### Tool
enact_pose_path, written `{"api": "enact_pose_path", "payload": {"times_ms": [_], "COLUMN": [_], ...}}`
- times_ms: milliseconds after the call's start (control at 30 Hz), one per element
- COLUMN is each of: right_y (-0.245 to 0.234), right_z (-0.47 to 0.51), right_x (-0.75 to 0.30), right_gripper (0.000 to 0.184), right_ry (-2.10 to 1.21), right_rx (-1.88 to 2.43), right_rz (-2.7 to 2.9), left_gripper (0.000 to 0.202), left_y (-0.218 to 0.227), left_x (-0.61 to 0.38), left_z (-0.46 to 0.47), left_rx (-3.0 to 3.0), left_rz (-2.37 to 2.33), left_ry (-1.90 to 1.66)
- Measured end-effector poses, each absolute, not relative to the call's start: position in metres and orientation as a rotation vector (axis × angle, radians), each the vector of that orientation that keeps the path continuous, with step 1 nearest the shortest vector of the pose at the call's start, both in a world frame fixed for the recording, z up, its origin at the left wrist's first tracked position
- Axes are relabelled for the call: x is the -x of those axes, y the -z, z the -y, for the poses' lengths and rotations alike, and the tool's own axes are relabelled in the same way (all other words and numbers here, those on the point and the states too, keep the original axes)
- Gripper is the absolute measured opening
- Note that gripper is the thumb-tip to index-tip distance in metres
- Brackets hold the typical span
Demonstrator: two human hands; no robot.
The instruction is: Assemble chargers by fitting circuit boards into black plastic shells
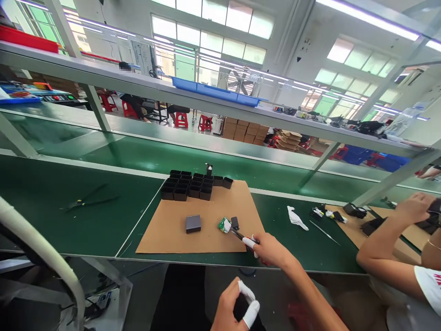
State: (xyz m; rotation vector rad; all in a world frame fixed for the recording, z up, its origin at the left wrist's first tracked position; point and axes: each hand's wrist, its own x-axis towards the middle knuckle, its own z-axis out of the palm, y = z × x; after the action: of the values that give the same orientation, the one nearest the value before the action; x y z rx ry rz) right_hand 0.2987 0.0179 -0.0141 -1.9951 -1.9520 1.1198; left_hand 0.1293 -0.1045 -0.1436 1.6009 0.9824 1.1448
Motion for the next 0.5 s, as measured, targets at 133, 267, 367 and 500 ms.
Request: {"api": "enact_pose_path", "payload": {"times_ms": [133,267,367,500], "right_y": [-0.005,-0.003,0.018,0.057], "right_z": [-0.005,-0.002,-0.009,-0.019], "right_x": [-0.329,-0.366,-0.384,-0.394], "right_gripper": [0.051,0.047,0.038,0.034], "right_ry": [-0.861,-0.454,-0.191,0.044], "right_rx": [2.079,2.228,2.332,2.352], "right_rz": [2.001,1.907,1.760,1.585], "left_gripper": [0.018,0.013,0.010,0.026], "left_y": [0.152,0.119,0.083,0.061], "left_x": [-0.101,-0.040,0.011,0.053], "left_z": [0.111,0.091,0.050,-0.016], "left_rx": [-1.590,-1.660,-1.851,-2.062], "left_rz": [-0.941,-0.986,-1.144,-1.463], "left_ry": [-1.276,-1.384,-1.376,-1.297]}}
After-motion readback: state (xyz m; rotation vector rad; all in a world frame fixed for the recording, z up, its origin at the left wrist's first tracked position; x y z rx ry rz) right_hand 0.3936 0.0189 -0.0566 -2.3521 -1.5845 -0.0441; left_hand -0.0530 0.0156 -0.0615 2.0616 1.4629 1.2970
